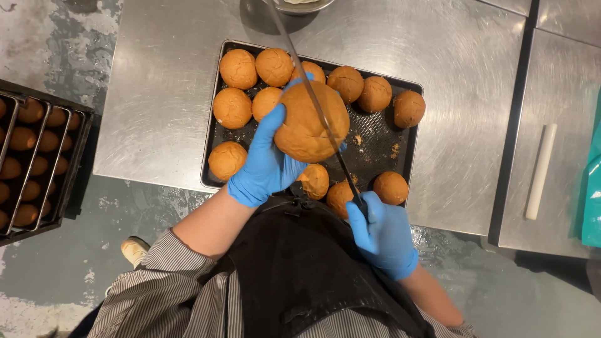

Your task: Slicing round bread buns with a serrated knife in a bakery kitchen.

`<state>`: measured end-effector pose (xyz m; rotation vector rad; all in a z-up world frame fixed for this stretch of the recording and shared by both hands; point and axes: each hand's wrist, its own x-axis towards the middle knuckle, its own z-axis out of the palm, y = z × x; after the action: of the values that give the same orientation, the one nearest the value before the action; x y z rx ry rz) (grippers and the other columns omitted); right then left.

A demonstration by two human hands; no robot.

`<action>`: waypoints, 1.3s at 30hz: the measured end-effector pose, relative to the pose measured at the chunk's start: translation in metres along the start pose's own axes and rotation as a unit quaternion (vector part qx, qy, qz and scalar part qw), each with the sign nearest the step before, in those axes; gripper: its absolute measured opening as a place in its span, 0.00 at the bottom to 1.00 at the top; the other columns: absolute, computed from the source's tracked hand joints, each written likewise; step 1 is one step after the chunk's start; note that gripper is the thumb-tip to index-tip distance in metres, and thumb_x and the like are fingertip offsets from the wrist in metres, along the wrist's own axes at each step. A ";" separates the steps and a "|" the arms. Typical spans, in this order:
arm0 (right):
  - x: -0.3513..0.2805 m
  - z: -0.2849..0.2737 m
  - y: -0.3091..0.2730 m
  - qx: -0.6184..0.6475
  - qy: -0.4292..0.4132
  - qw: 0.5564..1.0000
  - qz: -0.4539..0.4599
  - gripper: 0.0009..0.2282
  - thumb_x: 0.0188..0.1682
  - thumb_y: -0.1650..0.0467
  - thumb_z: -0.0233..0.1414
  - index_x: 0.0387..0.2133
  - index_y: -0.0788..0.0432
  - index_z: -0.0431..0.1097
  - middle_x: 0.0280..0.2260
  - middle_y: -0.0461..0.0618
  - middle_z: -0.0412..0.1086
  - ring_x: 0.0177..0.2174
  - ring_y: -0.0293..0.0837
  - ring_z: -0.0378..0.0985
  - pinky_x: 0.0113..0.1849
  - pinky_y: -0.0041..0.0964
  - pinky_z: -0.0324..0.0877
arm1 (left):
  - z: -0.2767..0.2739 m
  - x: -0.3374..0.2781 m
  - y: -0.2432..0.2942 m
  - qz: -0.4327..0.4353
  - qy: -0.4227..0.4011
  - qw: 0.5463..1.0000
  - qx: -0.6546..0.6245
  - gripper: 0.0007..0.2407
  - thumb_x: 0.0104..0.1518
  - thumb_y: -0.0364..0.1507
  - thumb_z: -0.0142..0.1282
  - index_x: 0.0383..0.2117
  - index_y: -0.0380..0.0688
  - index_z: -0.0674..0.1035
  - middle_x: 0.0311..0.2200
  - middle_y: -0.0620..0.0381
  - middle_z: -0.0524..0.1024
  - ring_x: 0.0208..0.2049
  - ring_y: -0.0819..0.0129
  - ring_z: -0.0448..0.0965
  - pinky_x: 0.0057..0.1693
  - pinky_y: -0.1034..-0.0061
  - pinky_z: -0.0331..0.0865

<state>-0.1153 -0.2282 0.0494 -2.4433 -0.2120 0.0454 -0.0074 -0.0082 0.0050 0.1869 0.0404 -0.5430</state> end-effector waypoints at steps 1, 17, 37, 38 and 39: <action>-0.003 -0.001 0.001 0.001 0.001 1.000 0.002 0.07 0.49 0.70 0.56 0.28 0.63 0.68 0.16 0.56 0.69 0.18 0.57 0.75 0.21 0.46 0.65 | 0.007 0.000 0.003 -0.002 0.001 1.000 0.000 0.31 0.65 0.42 0.54 0.72 0.46 0.59 0.68 0.50 0.64 0.67 0.57 0.66 0.72 0.59 0.62; -0.011 -0.001 0.018 0.033 -0.051 0.997 -0.045 0.10 0.49 0.69 0.55 0.23 0.61 0.65 0.15 0.57 0.65 0.16 0.57 0.71 0.20 0.45 0.62 | 0.021 0.003 0.011 0.096 -0.021 0.994 0.035 0.29 0.65 0.44 0.53 0.68 0.43 0.61 0.64 0.47 0.66 0.65 0.52 0.69 0.71 0.51 0.64; 0.006 0.014 0.019 0.074 -0.023 0.997 0.027 0.11 0.51 0.70 0.57 0.24 0.63 0.65 0.17 0.59 0.65 0.17 0.57 0.73 0.21 0.45 0.63 | 0.025 0.007 -0.011 0.035 0.030 0.999 0.000 0.28 0.66 0.45 0.49 0.69 0.44 0.63 0.66 0.53 0.66 0.66 0.60 0.67 0.72 0.62 0.60; 0.002 0.016 0.023 0.061 -0.029 0.998 -0.007 0.10 0.50 0.70 0.57 0.25 0.63 0.65 0.16 0.59 0.66 0.17 0.57 0.73 0.20 0.45 0.63 | 0.028 0.007 -0.005 0.030 0.019 0.999 -0.031 0.28 0.67 0.46 0.49 0.69 0.44 0.63 0.65 0.52 0.66 0.66 0.59 0.67 0.72 0.62 0.60; -0.001 0.017 0.027 0.048 -0.035 0.997 -0.041 0.09 0.49 0.70 0.57 0.26 0.64 0.66 0.16 0.59 0.66 0.16 0.57 0.73 0.20 0.45 0.64 | 0.031 0.007 0.002 0.024 0.007 0.998 -0.062 0.29 0.67 0.47 0.48 0.69 0.43 0.62 0.65 0.52 0.66 0.66 0.58 0.67 0.73 0.62 0.60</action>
<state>-0.1139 -0.2381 0.0189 -2.3367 -0.3325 0.1028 -0.0005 -0.0155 0.0351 0.0707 0.0827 -0.4888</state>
